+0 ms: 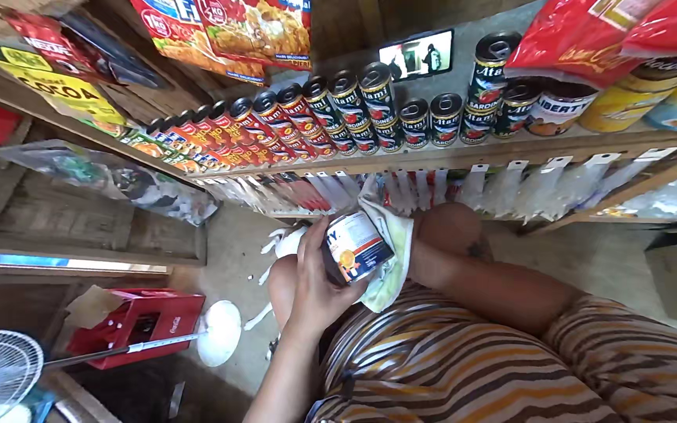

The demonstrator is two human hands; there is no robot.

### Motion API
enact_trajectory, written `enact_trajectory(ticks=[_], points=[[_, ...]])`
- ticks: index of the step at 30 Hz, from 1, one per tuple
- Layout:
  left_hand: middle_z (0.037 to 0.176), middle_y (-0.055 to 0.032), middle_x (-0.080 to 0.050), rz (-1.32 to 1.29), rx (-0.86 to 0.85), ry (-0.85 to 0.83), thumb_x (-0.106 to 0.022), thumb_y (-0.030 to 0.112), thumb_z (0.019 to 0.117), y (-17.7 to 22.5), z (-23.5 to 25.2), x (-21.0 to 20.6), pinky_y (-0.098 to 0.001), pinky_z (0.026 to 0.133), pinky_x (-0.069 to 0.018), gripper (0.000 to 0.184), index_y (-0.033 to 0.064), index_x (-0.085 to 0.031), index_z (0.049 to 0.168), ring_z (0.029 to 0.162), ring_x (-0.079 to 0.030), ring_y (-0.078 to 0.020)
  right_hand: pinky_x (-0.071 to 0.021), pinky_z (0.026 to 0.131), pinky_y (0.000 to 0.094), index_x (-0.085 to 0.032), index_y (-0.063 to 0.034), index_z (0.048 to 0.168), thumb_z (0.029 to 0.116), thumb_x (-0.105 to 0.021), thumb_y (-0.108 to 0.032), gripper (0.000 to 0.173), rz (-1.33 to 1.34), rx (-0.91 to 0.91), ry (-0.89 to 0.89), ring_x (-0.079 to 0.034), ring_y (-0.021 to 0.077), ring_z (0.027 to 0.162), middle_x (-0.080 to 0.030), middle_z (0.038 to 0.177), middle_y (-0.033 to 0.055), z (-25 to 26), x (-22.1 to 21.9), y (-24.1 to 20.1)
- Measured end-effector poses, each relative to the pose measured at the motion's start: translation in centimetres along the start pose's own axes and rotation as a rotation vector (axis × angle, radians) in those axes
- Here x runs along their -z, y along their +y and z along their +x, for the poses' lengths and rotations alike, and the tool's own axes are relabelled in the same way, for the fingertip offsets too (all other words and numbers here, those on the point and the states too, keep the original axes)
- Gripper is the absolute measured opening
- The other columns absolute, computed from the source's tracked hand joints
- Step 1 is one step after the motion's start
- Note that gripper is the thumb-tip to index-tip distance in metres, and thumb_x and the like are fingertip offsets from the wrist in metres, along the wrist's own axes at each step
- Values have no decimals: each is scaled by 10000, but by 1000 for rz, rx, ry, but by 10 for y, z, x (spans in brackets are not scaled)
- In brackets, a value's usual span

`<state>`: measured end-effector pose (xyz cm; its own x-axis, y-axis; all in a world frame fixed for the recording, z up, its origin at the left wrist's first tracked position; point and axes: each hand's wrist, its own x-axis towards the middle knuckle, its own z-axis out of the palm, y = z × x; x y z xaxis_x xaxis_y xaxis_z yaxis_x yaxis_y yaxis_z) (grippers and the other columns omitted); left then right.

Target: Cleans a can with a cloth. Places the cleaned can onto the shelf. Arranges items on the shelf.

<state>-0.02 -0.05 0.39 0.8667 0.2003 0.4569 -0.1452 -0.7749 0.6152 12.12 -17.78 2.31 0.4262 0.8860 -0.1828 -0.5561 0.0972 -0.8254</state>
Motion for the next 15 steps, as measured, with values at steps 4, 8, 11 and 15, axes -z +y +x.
enact_trajectory(ticks=[4,8,11,15], points=[[1502,-170,-452,96,43,-36,-893,370,731,4,1,-1,-429,1012,-551,1058,117,-296,1567,1287,-564,-234,-583,803,330,-632,-221,1257,1004,-479,-615,492,262,-131,54,-667,108,933,-687,1038,-5,56,13,41],[1458,-154,-500,106,23,-33,-933,337,668,1,1,-2,-427,1010,-552,1047,110,-368,1520,1273,-576,-236,-578,827,313,-625,-203,1273,1020,-517,-534,431,290,-54,122,-667,100,958,-691,1062,-2,58,10,39],[1455,-134,-501,26,-47,-11,-949,335,657,-5,1,-3,-421,1064,-521,1059,128,-358,1511,1302,-554,-230,-579,822,330,-638,-189,1258,1049,-489,-474,383,333,-34,161,-669,117,945,-696,1047,12,60,12,42],[1489,-90,-484,-103,-112,-4,-942,332,653,-13,1,-8,-437,1121,-478,1053,204,-335,1504,1371,-504,-232,-563,744,341,-620,-136,1160,1104,-335,-382,380,454,-125,283,-649,138,844,-661,927,47,56,11,42]])
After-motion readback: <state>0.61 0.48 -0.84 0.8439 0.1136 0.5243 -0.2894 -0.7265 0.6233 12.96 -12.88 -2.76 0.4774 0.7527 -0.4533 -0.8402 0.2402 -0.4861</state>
